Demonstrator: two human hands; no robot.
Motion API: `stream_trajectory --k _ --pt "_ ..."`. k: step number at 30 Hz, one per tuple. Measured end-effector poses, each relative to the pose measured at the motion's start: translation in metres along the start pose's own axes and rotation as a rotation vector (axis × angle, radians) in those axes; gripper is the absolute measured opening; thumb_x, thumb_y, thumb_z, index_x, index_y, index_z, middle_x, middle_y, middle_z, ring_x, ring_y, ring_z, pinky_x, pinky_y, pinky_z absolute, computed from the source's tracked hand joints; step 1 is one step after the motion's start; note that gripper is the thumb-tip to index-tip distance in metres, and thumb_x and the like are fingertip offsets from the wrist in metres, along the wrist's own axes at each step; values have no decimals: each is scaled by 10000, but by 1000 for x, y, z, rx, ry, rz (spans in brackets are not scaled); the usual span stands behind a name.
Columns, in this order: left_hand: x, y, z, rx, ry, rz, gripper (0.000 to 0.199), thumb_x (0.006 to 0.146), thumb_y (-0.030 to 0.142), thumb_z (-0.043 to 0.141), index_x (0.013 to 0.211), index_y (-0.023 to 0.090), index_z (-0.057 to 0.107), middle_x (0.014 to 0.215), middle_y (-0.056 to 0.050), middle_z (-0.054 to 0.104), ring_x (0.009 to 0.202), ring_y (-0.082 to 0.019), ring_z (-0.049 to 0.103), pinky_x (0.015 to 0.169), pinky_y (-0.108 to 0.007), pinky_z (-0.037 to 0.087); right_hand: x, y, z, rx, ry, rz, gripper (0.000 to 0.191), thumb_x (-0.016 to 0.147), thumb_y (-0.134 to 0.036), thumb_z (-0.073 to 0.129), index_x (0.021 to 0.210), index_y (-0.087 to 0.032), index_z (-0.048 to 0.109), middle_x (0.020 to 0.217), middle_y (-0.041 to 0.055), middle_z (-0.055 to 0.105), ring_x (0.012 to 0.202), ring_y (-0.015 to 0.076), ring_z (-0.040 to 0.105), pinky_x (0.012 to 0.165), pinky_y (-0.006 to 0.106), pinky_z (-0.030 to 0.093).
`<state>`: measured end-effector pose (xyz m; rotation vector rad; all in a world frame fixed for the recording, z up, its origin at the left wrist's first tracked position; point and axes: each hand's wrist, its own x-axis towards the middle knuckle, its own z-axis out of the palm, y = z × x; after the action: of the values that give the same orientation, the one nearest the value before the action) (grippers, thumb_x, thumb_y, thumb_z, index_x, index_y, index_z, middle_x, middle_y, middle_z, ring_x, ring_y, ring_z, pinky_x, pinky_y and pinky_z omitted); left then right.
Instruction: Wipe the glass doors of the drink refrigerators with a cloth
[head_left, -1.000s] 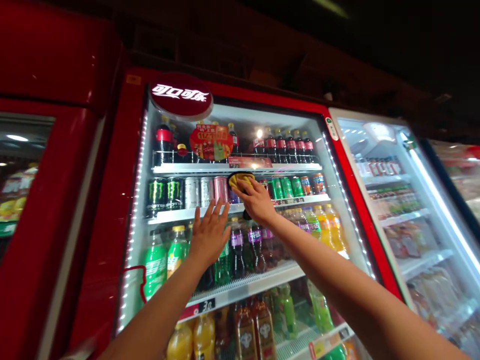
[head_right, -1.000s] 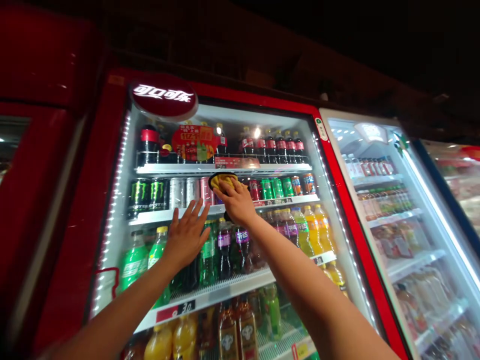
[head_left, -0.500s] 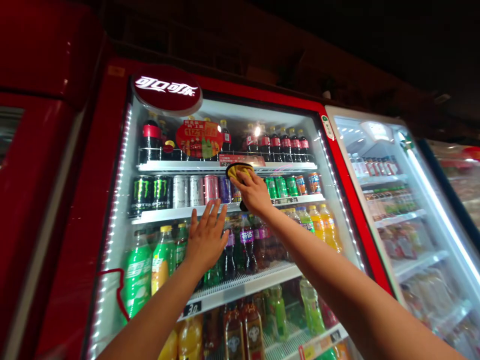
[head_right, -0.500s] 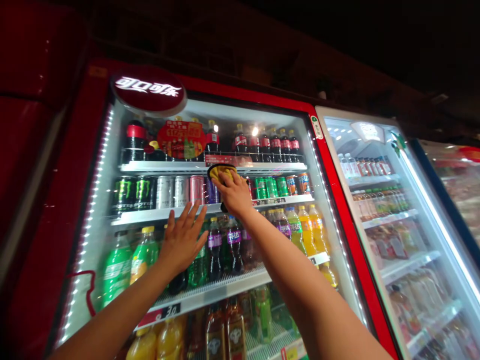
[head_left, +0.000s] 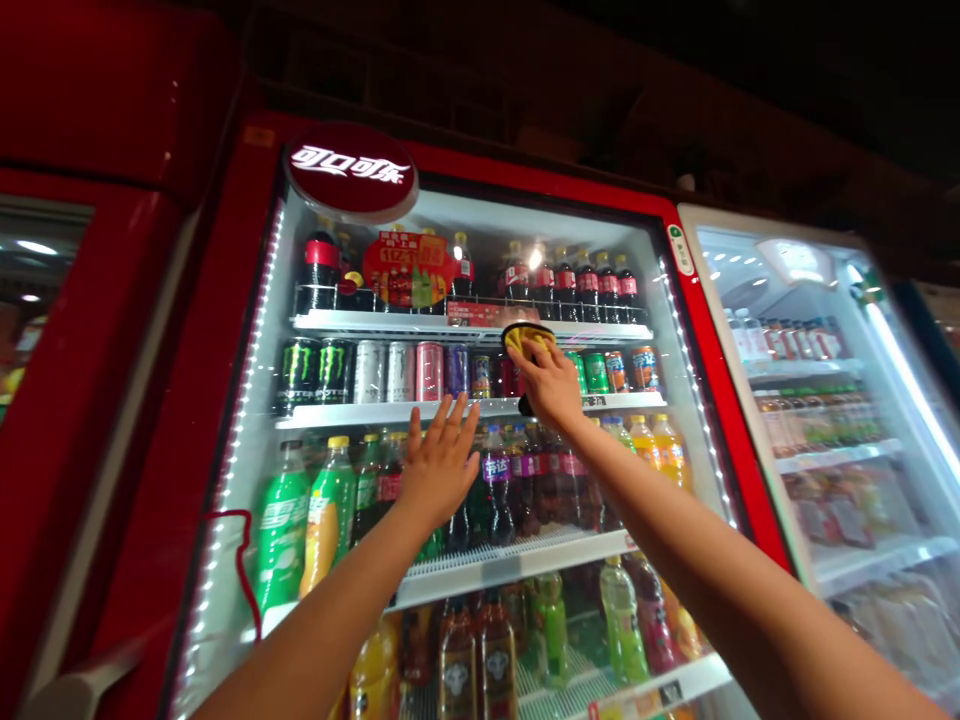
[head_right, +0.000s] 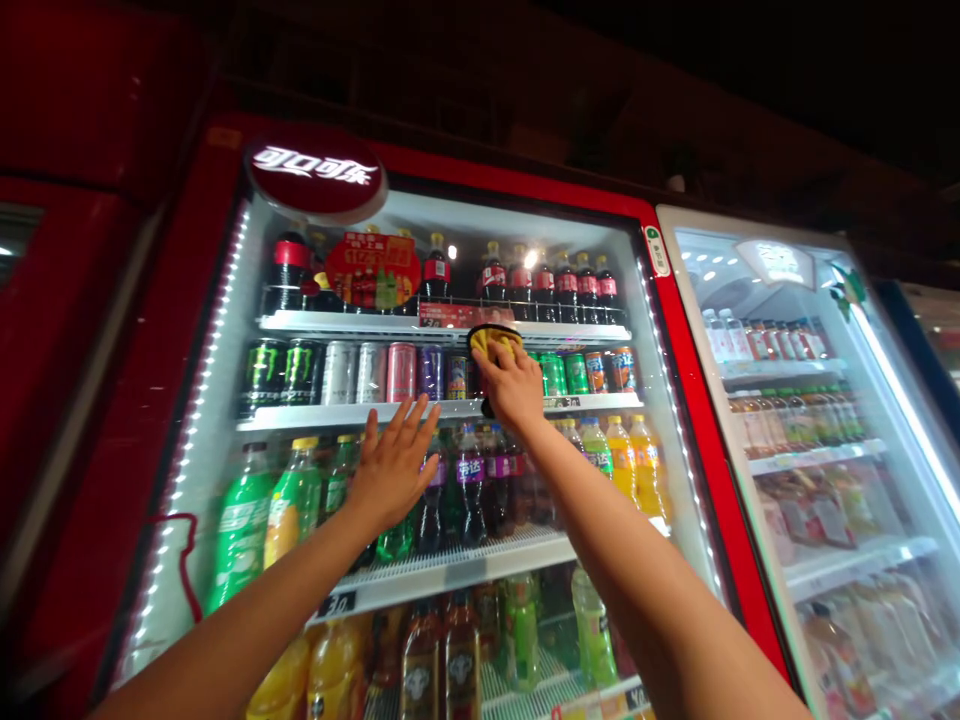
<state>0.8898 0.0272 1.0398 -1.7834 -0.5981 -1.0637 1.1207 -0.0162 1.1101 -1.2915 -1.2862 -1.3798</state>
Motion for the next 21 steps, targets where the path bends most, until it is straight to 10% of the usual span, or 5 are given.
stream_trajectory --k 6,12,16,21 --pt "-2 15 5 -12 -26 25 644 988 442 460 1574 233 291 1667 -67 252 1560 -252 160 1266 -539 -66 -28 44 1 -52 75 354 602 906 -171 434 1481 -333 500 1496 88 511 1363 363 398 980 524 410" --pt "19 33 14 -30 0 7 643 996 408 449 1585 239 253 1665 -74 260 1562 -242 149 1257 -570 -79 -33 33 2 -36 14 12 563 946 -191 439 1470 -386 503 1522 18 496 1409 318 359 1022 473 404" --pt "33 48 22 -53 12 57 654 993 386 459 1593 263 229 1664 -55 266 1559 -231 164 1263 -556 -79 -15 79 -3 -45 42 141 570 937 -173 430 1468 -363 515 1487 35 529 1382 312 410 1021 475 423" --pt "29 56 24 -58 30 69 654 990 380 469 1591 261 242 1652 -60 300 1556 -224 181 1267 -530 -94 -59 102 -1 -90 63 306 601 902 -154 456 1484 -295 505 1493 99 514 1374 362 406 1011 526 426"
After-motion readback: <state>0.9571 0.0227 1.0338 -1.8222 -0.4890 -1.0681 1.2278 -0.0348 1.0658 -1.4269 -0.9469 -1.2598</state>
